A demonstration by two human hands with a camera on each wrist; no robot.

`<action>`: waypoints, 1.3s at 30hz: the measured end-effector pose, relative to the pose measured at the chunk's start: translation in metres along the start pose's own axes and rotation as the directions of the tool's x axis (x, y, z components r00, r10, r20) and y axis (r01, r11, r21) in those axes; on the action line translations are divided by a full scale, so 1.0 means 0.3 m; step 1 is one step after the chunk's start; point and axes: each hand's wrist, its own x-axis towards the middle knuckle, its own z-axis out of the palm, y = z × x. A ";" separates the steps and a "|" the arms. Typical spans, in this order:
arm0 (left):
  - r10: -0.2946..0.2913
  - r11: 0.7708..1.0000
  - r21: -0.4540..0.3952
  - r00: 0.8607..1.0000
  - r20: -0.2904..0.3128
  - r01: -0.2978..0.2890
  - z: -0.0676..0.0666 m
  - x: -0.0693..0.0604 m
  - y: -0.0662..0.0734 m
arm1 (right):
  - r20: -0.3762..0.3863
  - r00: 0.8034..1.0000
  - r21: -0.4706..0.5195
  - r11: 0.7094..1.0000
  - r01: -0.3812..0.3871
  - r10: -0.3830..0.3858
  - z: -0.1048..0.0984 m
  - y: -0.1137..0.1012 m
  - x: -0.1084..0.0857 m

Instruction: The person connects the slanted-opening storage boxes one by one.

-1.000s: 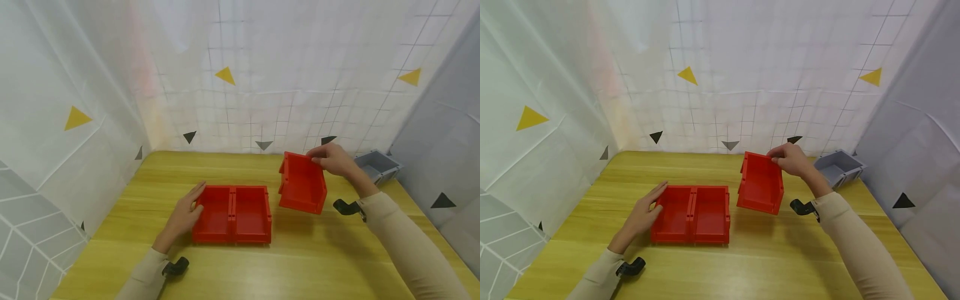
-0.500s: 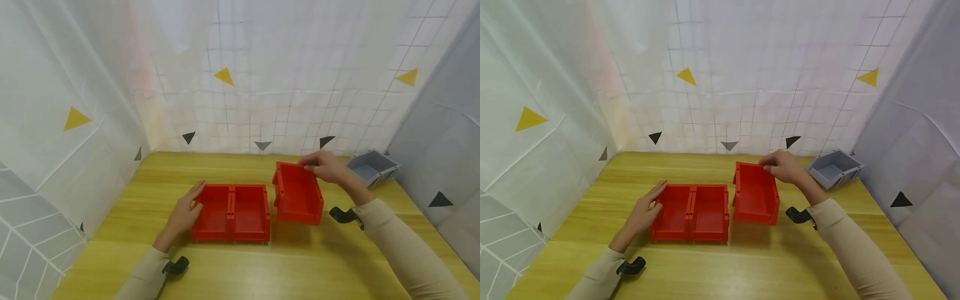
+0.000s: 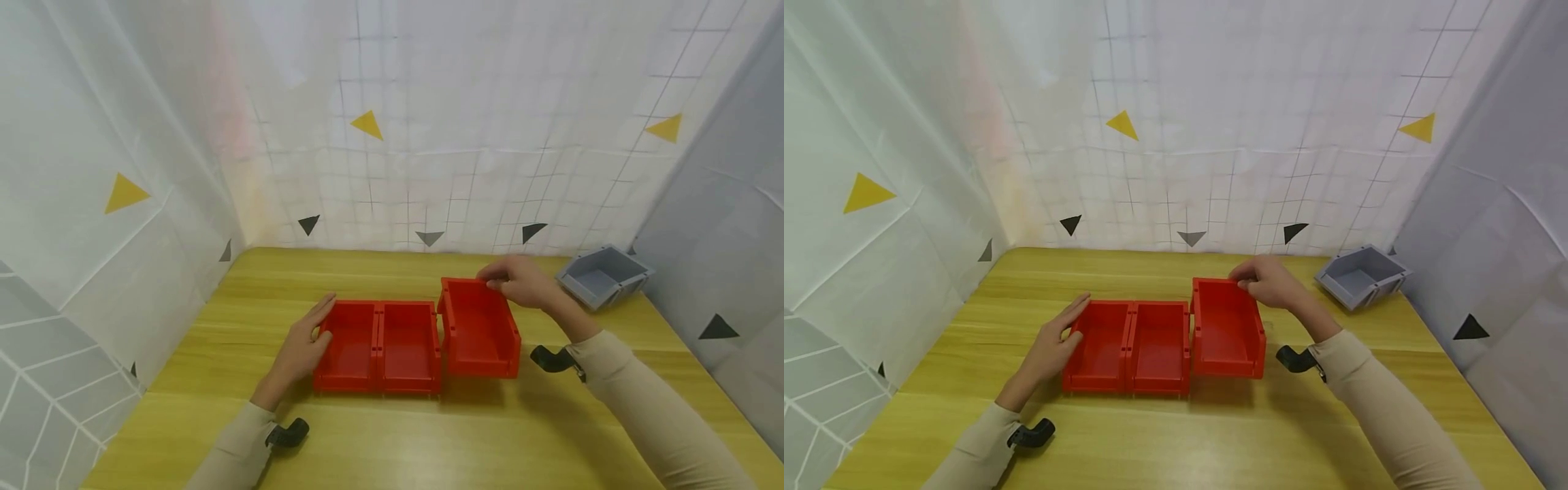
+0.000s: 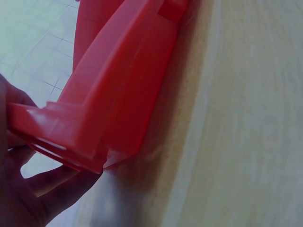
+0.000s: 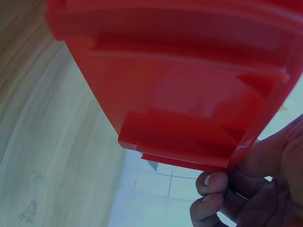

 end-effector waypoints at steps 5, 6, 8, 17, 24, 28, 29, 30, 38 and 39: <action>-0.009 1.000 -0.007 1.000 0.002 0.009 0.000 -0.003 0.007 | 0.002 0.999 -0.007 0.999 0.041 -0.041 0.008 0.003 0.006; -0.009 1.000 -0.008 1.000 0.001 0.009 0.000 -0.003 0.008 | 0.002 0.999 -0.006 0.999 0.047 -0.047 0.010 0.004 0.007; -0.009 1.000 -0.009 1.000 0.000 0.009 0.000 -0.004 0.009 | 0.006 0.999 -0.001 0.999 0.049 -0.049 0.013 0.008 0.009; -0.008 1.000 -0.019 1.000 -0.004 0.008 0.004 -0.004 0.003 | 0.014 0.997 0.010 0.997 0.072 -0.072 0.024 0.021 0.010; -0.011 1.000 -0.022 1.000 -0.004 0.010 0.006 -0.002 0.003 | 0.023 0.997 0.014 0.997 0.071 -0.072 0.027 0.023 0.013; -0.009 1.000 -0.026 1.000 -0.007 0.009 0.004 -0.002 0.006 | 0.036 0.997 0.021 0.998 0.066 -0.066 0.029 0.025 0.017; -0.008 1.000 -0.027 1.000 -0.008 0.008 0.003 -0.003 0.006 | 0.039 0.997 0.022 0.998 0.064 -0.065 0.030 0.026 0.019; -0.008 1.000 -0.029 1.000 -0.009 0.008 0.003 -0.003 0.007 | 0.042 0.997 0.021 0.998 0.064 -0.065 0.031 0.027 0.020; -0.001 1.000 -0.005 1.000 -0.013 0.001 0.005 -0.004 0.004 | 0.049 0.998 0.017 0.999 0.032 -0.033 0.037 0.025 0.024; 0.000 1.000 -0.004 1.000 -0.015 0.000 0.005 -0.003 0.004 | 0.047 0.998 0.013 0.999 0.036 -0.037 0.038 0.025 0.025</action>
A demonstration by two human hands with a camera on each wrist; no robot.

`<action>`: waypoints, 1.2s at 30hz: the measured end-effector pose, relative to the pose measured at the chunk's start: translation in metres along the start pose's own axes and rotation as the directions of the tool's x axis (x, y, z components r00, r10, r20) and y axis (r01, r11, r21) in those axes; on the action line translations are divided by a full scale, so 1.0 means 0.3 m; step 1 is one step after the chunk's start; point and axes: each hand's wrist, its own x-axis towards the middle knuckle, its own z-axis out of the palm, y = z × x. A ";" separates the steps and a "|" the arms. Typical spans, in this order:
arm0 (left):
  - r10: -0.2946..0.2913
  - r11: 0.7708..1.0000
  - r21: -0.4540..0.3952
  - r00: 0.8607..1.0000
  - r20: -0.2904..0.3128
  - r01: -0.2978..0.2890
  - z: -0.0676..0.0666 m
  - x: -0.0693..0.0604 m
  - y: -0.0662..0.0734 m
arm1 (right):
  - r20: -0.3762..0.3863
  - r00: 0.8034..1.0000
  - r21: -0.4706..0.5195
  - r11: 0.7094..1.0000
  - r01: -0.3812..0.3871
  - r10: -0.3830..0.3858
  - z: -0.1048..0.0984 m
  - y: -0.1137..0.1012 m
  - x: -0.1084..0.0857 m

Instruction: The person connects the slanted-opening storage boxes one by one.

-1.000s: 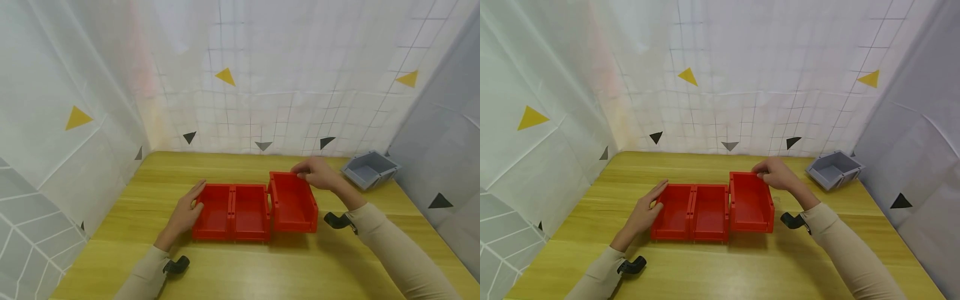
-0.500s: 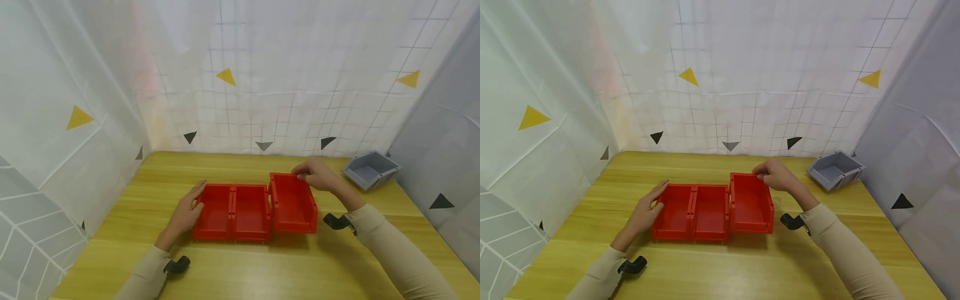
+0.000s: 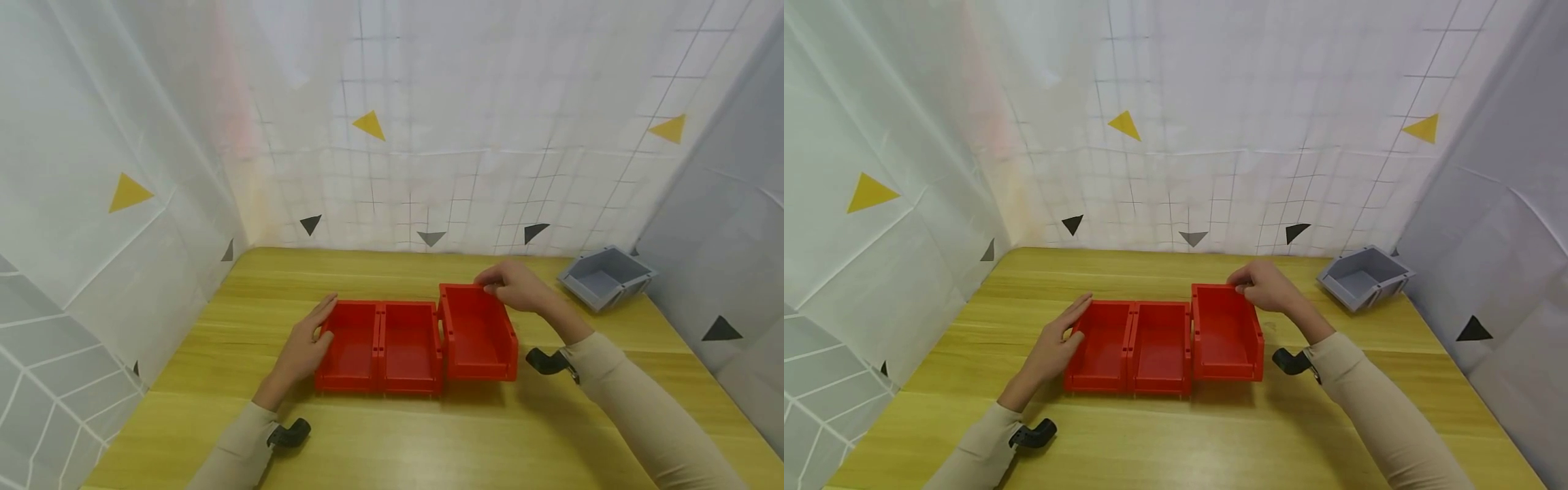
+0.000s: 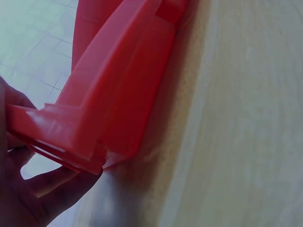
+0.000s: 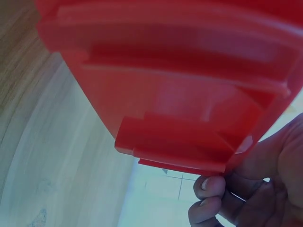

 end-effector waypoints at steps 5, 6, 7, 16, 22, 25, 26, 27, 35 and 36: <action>0.009 1.000 0.000 1.000 -0.005 -0.009 0.002 0.000 0.002 | -0.019 1.000 -0.020 1.000 0.013 -0.013 0.002 -0.007 0.000; 0.008 1.000 -0.002 1.000 -0.004 -0.008 0.003 -0.001 0.002 | -0.020 1.000 -0.018 1.000 0.008 -0.008 0.003 -0.007 0.000; 0.006 1.000 -0.003 1.000 -0.004 -0.006 0.004 -0.001 0.002 | -0.019 1.000 -0.020 1.000 0.005 -0.006 0.003 -0.008 0.000; -0.010 1.000 -0.014 1.000 0.001 0.010 0.005 -0.001 0.006 | -0.017 1.000 -0.032 0.999 -0.004 0.004 0.011 0.004 0.002; -0.003 1.000 -0.002 1.000 -0.006 0.003 0.002 0.001 0.006 | -0.014 1.000 -0.037 0.999 0.009 -0.010 0.009 0.008 0.002; 0.001 1.000 -0.008 1.000 -0.005 -0.001 0.003 -0.003 0.007 | -0.017 1.000 -0.043 0.999 0.009 -0.009 0.010 0.007 -0.003; 0.002 1.000 -0.011 1.000 -0.005 -0.002 0.004 -0.004 0.006 | -0.017 1.000 -0.043 0.999 0.009 -0.009 0.010 0.005 -0.005; 0.003 1.000 -0.011 1.000 -0.003 -0.003 0.005 -0.005 0.006 | -0.016 1.000 -0.045 0.999 0.011 -0.012 0.010 0.004 -0.007; 0.013 1.000 -0.008 1.000 -0.008 -0.013 0.003 0.002 0.006 | -0.072 0.997 -0.100 0.995 0.004 -0.011 0.010 -0.015 -0.018; 0.019 1.000 -0.003 1.000 -0.009 -0.019 0.003 0.004 0.004 | -0.084 0.996 -0.105 0.994 -0.002 -0.007 0.010 -0.017 -0.020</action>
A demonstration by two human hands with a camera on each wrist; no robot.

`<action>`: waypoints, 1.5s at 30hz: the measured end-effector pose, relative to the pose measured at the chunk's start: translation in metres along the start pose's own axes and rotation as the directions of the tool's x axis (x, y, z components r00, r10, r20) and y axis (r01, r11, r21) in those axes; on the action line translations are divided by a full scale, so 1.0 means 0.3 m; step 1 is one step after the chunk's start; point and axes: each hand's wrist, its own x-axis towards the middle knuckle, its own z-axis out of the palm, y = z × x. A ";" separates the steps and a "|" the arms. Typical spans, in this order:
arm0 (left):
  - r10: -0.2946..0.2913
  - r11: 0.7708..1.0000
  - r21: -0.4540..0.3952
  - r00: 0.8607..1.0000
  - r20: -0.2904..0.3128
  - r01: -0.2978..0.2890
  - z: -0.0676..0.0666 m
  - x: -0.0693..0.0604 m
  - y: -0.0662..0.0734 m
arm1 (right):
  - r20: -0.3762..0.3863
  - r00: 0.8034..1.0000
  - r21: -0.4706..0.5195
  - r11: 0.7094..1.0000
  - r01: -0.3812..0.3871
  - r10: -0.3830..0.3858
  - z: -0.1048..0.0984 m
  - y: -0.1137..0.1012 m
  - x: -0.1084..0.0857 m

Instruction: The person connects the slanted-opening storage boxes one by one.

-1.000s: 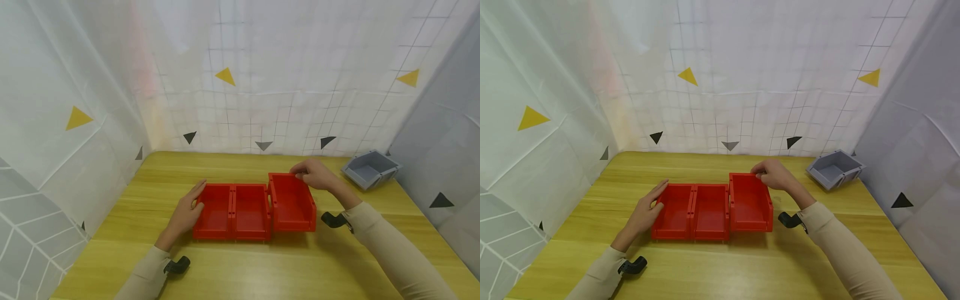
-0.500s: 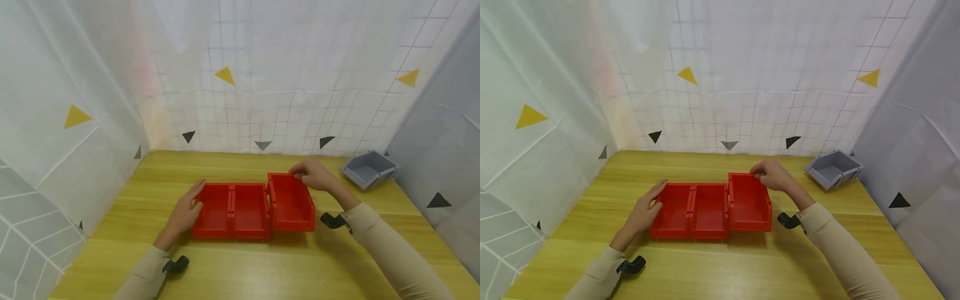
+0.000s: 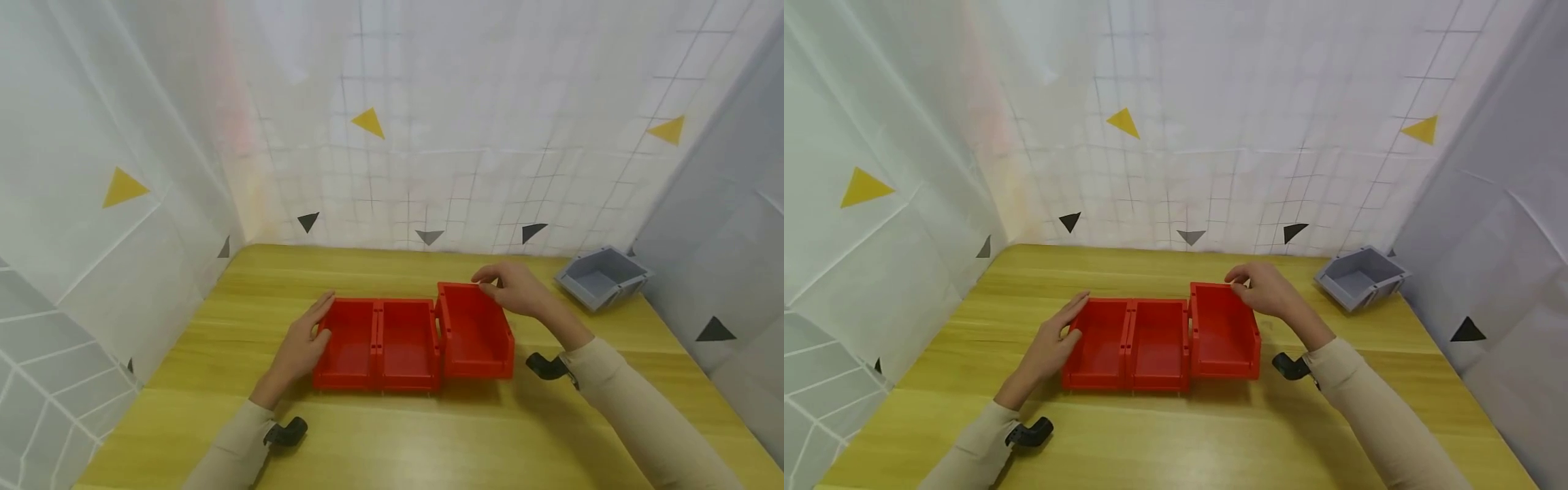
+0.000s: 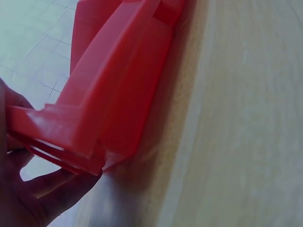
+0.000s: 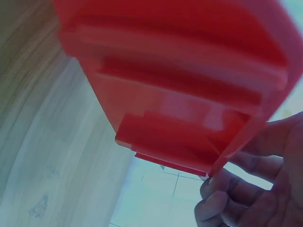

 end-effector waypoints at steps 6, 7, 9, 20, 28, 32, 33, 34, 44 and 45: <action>0.014 1.000 0.016 1.000 0.003 -0.014 -0.002 0.010 0.000 | -0.071 0.997 -0.011 0.999 -0.034 0.033 -0.001 -0.027 -0.023; 0.010 1.000 0.018 1.000 0.003 -0.010 -0.004 0.010 0.001 | -0.082 0.996 -0.013 0.999 -0.044 0.043 0.000 -0.033 -0.024; 0.005 1.000 0.016 1.000 0.001 -0.005 -0.006 0.009 0.001 | -0.101 0.993 -0.025 0.998 -0.063 0.060 0.008 -0.043 -0.027; -0.010 1.000 -0.002 1.000 -0.010 0.010 -0.005 -0.007 0.005 | -0.013 0.989 -0.110 0.983 -0.149 0.149 0.096 -0.142 -0.068; -0.007 1.000 -0.001 1.000 -0.008 0.007 -0.007 -0.007 0.007 | 0.034 0.988 -0.223 0.965 -0.139 0.150 0.144 -0.190 -0.084; -0.019 1.000 -0.001 1.000 0.001 0.019 -0.007 -0.009 0.004 | 0.021 0.992 -0.265 0.957 -0.116 0.126 0.166 -0.196 -0.085; -0.019 1.000 -0.003 1.000 0.003 0.019 -0.007 -0.009 0.004 | 0.012 0.993 -0.272 0.956 -0.110 0.118 0.170 -0.196 -0.085; -0.018 1.000 -0.005 1.000 0.003 0.018 -0.007 -0.009 0.004 | 0.002 0.994 -0.273 0.956 -0.105 0.110 0.173 -0.198 -0.084; -0.015 1.000 -0.002 1.000 0.001 0.015 0.001 -0.004 -0.002 | -0.047 0.995 -0.271 0.958 -0.094 0.085 0.185 -0.194 -0.086; -0.014 1.000 0.005 1.000 0.000 0.014 0.002 -0.003 -0.002 | -0.046 0.995 -0.270 0.958 -0.097 0.087 0.185 -0.194 -0.085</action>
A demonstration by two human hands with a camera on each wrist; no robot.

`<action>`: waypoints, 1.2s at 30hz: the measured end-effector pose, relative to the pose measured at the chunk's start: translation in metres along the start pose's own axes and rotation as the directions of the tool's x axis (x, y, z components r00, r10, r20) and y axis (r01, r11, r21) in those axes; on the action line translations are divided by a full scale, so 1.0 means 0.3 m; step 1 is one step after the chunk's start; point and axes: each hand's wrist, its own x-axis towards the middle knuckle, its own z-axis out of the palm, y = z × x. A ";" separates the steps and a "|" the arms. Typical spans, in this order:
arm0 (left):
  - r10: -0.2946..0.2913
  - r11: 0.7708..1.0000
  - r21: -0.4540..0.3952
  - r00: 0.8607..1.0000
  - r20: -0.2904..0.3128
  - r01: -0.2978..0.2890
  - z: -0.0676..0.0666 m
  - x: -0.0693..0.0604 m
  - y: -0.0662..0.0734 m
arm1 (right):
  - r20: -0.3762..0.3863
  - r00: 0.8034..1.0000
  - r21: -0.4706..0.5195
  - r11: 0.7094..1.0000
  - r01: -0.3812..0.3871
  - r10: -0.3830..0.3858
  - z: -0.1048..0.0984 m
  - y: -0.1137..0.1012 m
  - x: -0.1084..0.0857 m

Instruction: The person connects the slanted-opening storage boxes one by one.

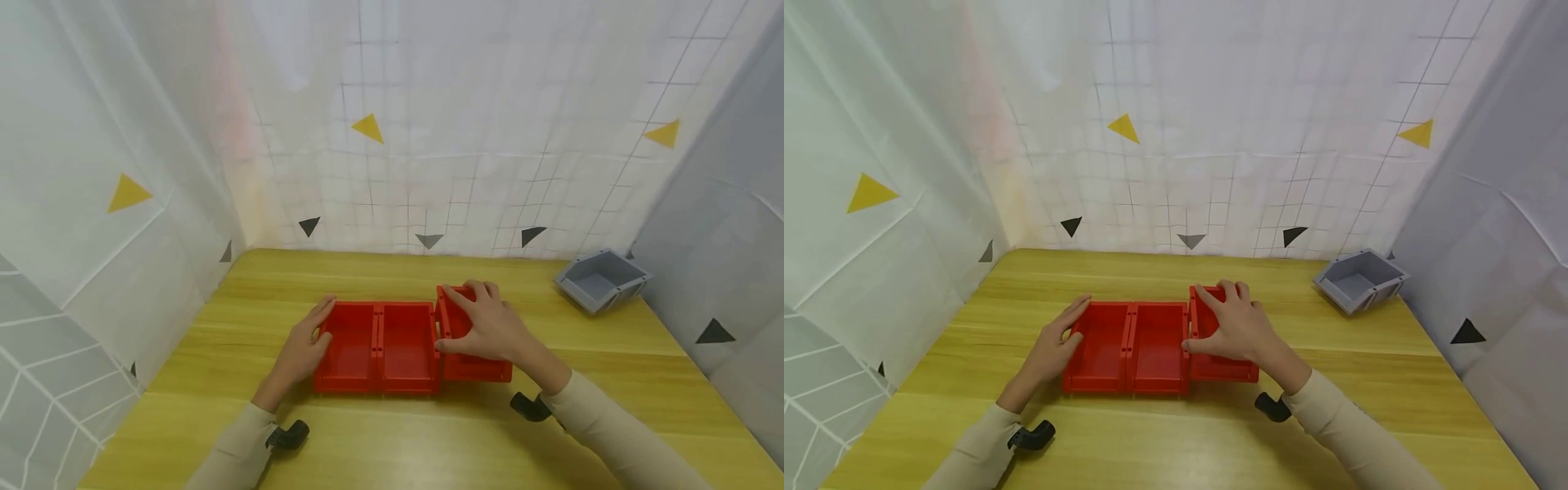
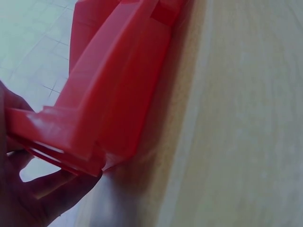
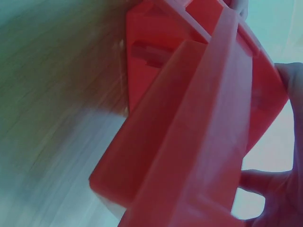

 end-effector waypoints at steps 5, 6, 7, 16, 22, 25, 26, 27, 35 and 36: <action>0.005 1.000 0.009 1.000 -0.002 -0.005 0.000 0.003 0.004 | 0.008 1.000 0.006 1.000 -0.009 0.009 -0.001 -0.002 0.002; 0.005 1.000 0.006 1.000 -0.002 -0.005 0.000 0.003 0.004 | 0.009 1.000 0.005 1.000 -0.008 0.008 -0.001 -0.001 0.004; 0.005 1.000 0.002 1.000 -0.003 -0.005 0.000 0.003 0.005 | 0.009 1.000 0.005 1.000 -0.007 0.007 -0.002 -0.002 0.004; 0.006 1.000 0.010 1.000 0.000 -0.006 -0.002 -0.001 0.006 | 0.030 0.999 -0.007 1.000 -0.013 0.014 -0.003 -0.007 0.006; -0.003 1.000 0.005 1.000 0.001 0.003 -0.005 -0.004 0.010 | 0.036 0.999 -0.004 1.000 -0.020 0.020 0.001 -0.010 0.009; -0.006 1.000 0.007 1.000 -0.001 0.006 -0.003 -0.007 0.007 | 0.035 0.999 -0.001 1.000 -0.022 0.022 0.002 -0.012 0.006; -0.006 1.000 0.009 1.000 -0.002 0.006 -0.003 -0.007 0.006 | 0.034 0.999 0.000 1.000 -0.021 0.021 0.002 -0.013 0.005; -0.007 1.000 0.010 1.000 -0.004 0.007 -0.003 -0.007 0.007 | 0.034 0.999 0.000 1.000 -0.021 0.021 0.003 -0.013 0.005; -0.004 1.000 0.001 1.000 0.000 0.004 -0.001 -0.001 0.008 | 0.028 1.000 -0.011 1.000 -0.013 0.014 0.001 -0.008 0.010; -0.004 1.000 0.002 1.000 -0.001 0.004 -0.001 0.000 0.009 | 0.027 1.000 -0.013 1.000 -0.013 0.013 0.000 -0.009 0.010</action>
